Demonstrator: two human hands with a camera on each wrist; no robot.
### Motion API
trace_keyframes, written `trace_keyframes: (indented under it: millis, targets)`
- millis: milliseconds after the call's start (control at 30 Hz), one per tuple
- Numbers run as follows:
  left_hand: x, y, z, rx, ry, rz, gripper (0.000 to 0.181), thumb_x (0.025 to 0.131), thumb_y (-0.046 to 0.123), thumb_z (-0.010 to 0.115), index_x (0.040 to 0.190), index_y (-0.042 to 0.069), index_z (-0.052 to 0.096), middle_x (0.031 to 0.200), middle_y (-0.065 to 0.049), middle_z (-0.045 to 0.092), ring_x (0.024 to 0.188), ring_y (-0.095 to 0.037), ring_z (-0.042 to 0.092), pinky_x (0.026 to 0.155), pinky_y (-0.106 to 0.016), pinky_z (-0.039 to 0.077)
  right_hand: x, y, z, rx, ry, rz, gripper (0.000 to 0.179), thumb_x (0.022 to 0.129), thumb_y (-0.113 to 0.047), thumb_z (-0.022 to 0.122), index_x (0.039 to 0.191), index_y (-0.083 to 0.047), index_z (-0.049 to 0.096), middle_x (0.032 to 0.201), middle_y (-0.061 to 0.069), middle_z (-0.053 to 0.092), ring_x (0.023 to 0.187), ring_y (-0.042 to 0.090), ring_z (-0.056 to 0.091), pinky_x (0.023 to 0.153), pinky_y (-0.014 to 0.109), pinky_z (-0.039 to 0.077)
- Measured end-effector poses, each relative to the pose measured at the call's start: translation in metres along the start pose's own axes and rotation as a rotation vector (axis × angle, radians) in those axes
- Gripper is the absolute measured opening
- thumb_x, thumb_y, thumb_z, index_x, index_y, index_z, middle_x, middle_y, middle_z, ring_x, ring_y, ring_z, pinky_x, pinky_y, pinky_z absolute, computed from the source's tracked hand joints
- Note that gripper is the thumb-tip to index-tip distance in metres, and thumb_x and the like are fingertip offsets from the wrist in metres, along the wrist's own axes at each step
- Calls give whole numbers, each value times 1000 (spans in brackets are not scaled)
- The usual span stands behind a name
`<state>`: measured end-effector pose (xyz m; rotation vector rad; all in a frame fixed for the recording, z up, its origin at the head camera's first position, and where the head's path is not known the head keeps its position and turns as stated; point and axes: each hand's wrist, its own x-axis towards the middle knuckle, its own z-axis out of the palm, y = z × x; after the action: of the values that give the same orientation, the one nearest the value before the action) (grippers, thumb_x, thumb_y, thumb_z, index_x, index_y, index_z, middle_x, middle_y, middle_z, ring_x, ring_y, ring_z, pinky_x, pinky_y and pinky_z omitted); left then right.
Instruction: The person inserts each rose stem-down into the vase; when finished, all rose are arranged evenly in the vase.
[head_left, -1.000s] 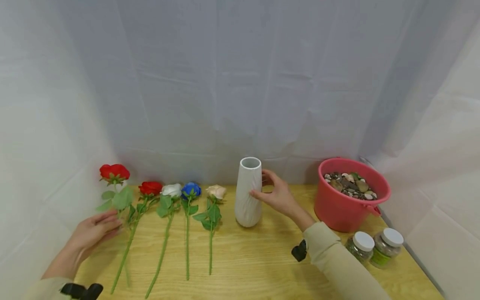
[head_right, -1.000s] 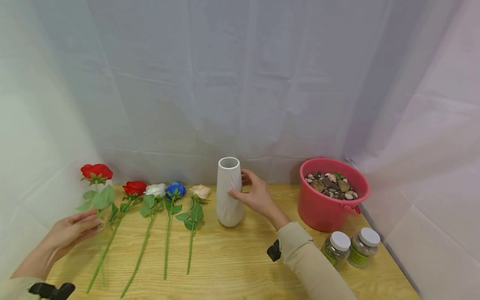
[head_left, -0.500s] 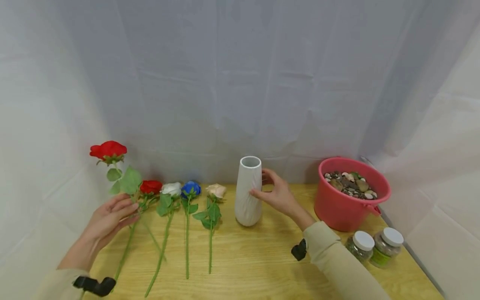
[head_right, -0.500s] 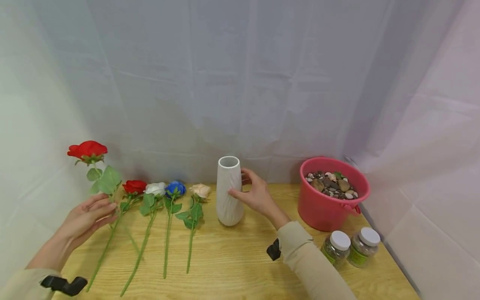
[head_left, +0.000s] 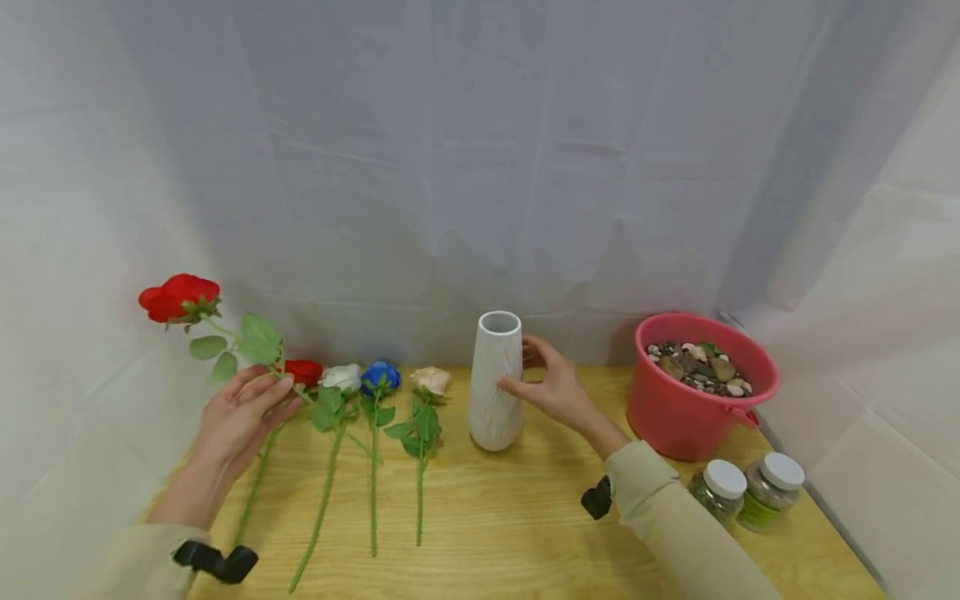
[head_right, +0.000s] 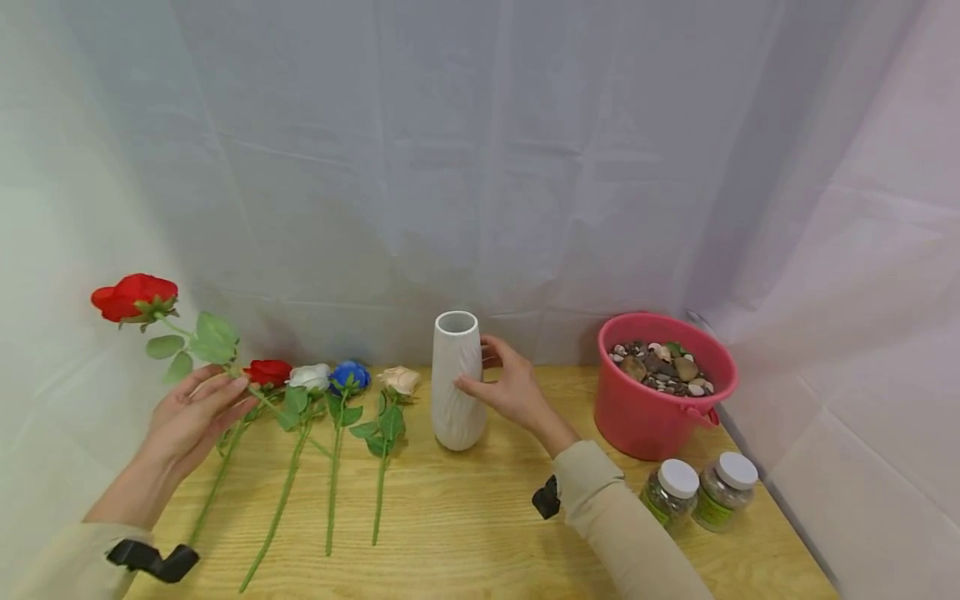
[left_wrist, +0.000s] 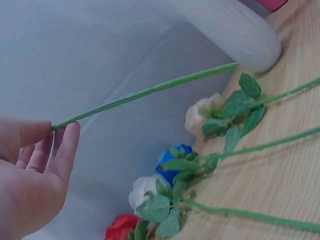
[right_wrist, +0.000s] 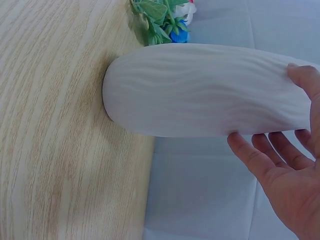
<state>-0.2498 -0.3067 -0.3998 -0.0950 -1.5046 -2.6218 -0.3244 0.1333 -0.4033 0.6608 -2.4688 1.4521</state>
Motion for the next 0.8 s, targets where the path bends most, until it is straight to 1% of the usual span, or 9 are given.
trace_keyframes:
  millis: [133, 333, 467, 700, 800]
  targets:
    - [1, 1, 12, -62, 52, 11, 28, 98, -9, 66, 114, 11, 54, 84, 1, 74, 84, -16, 77, 83, -32, 67, 0, 0, 0, 0, -1, 5, 73, 86, -20, 90, 147, -5, 53, 130, 23, 69, 118, 40, 68, 101, 54, 60]
    - [3, 6, 28, -121, 86, 31, 29, 97, -10, 66, 114, 10, 54, 82, 0, 72, 83, -18, 78, 81, -33, 67, 0, -1, 0, 2, -3, 7, 72, 86, -20, 90, 147, -5, 54, 130, 23, 69, 118, 39, 69, 100, 54, 60]
    - [6, 8, 43, -131, 105, 57, 33, 96, -10, 67, 118, 7, 49, 83, -2, 71, 84, -19, 78, 80, -31, 67, 0, -1, -1, 4, -5, 6, 72, 87, -20, 89, 147, -5, 53, 130, 22, 69, 118, 40, 68, 100, 53, 60]
    - [13, 12, 73, -100, 80, 85, 40, 97, -6, 68, 126, 6, 43, 87, -3, 72, 86, -19, 78, 81, -30, 67, -1, -1, -2, -13, -8, 9, 72, 88, -21, 89, 148, -5, 52, 130, 21, 69, 118, 36, 69, 100, 50, 61]
    - [17, 15, 87, -105, 66, 89, 41, 98, -5, 68, 127, 8, 43, 88, -3, 72, 87, -18, 78, 83, -29, 67, -1, -1, -1, -15, -8, 18, 72, 87, -21, 89, 148, -4, 52, 130, 22, 69, 117, 35, 69, 100, 50, 60]
